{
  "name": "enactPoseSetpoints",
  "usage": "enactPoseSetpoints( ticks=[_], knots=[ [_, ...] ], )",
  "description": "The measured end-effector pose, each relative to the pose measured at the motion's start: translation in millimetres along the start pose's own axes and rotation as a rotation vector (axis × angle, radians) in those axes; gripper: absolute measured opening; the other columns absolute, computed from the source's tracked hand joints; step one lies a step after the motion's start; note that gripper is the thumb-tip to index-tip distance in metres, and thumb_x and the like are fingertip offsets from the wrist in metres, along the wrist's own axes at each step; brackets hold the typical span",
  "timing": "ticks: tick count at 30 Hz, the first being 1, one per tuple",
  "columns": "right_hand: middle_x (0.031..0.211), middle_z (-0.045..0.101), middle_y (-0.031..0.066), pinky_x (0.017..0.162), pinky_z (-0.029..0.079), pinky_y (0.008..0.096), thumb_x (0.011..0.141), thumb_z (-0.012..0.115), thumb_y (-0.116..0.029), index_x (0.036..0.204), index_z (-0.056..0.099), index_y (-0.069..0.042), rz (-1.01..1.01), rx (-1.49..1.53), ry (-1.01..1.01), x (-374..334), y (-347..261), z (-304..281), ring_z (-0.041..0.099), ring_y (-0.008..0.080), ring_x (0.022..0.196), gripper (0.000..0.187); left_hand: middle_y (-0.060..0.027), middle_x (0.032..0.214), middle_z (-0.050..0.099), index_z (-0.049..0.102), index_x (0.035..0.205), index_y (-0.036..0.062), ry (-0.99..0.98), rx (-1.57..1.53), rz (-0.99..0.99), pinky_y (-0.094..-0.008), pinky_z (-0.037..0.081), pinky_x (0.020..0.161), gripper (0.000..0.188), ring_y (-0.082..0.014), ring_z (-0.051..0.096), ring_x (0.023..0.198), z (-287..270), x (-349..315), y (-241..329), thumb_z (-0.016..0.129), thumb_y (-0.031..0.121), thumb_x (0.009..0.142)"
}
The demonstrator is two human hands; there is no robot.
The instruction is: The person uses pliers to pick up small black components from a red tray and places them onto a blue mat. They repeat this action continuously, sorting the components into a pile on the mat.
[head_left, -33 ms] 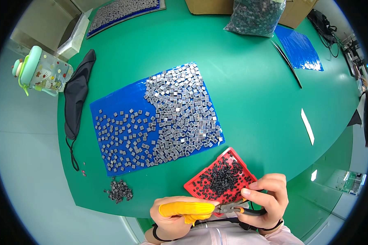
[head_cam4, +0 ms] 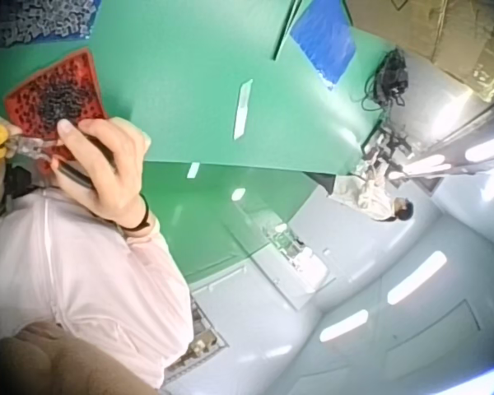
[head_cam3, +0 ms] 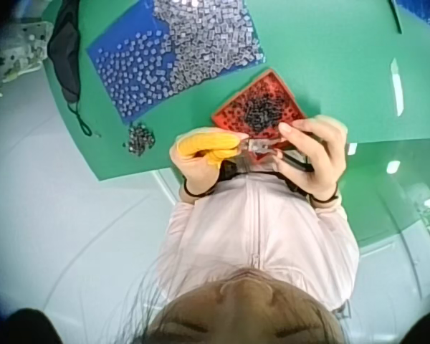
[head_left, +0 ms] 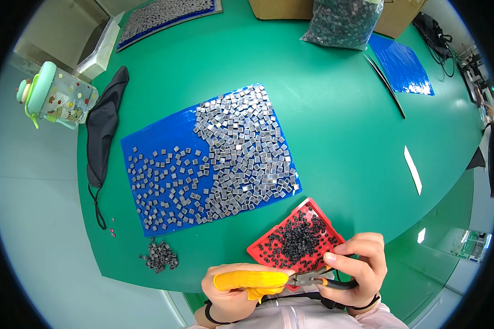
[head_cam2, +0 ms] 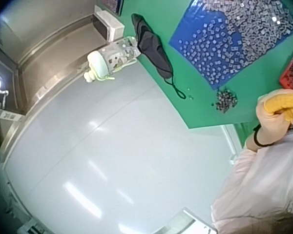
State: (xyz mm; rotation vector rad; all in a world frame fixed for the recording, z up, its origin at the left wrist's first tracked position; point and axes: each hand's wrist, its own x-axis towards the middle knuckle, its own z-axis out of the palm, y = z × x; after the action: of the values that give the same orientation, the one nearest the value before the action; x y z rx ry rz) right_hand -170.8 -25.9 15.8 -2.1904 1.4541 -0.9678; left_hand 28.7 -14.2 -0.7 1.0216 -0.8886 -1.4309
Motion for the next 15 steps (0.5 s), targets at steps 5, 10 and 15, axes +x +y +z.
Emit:
enactPoseSetpoints(
  ticks=[5,10,15],
  knots=[
    [0.09,0.056,0.0059,0.067,0.042,0.0333,0.054,0.078,-0.018,0.096,0.066,-0.01,-0.016,0.117,-0.044,4.6,6.9,2.1,0.052,0.0217,0.078,0.045,-0.0177,0.088,0.07,0.067,0.092,-0.0108,0.02,-0.079,-0.027,-0.028,0.057,0.065,0.015,-0.0182,0.068,0.075,-2.1,0.9,0.8,0.06,-0.014,0.079],
    [0.095,0.056,0.0067,0.073,0.042,0.0343,0.054,0.079,-0.012,0.103,0.067,-0.01,0.118,0.053,0.118,4.0,12.1,0.5,0.054,0.0231,0.082,0.05,-0.0186,0.083,0.069,0.066,0.088,-0.0116,0.0,0.0,0.007,-0.0269,0.056,0.06,0.011,-0.02,0.068,0.069,-4.9,1.2,-7.8,0.061,-0.012,0.078],
    [0.107,0.051,0.0104,0.085,0.04,0.038,0.063,0.077,-0.007,0.111,0.061,-0.007,0.363,-0.284,0.175,6.5,31.4,-12.1,0.047,0.0284,0.102,0.051,-0.0163,0.078,0.065,0.063,0.09,-0.0044,-0.021,0.208,0.165,-0.0262,0.051,0.06,0.013,-0.0188,0.062,0.065,0.9,1.3,-3.1,0.069,0.003,0.081]
  ],
)
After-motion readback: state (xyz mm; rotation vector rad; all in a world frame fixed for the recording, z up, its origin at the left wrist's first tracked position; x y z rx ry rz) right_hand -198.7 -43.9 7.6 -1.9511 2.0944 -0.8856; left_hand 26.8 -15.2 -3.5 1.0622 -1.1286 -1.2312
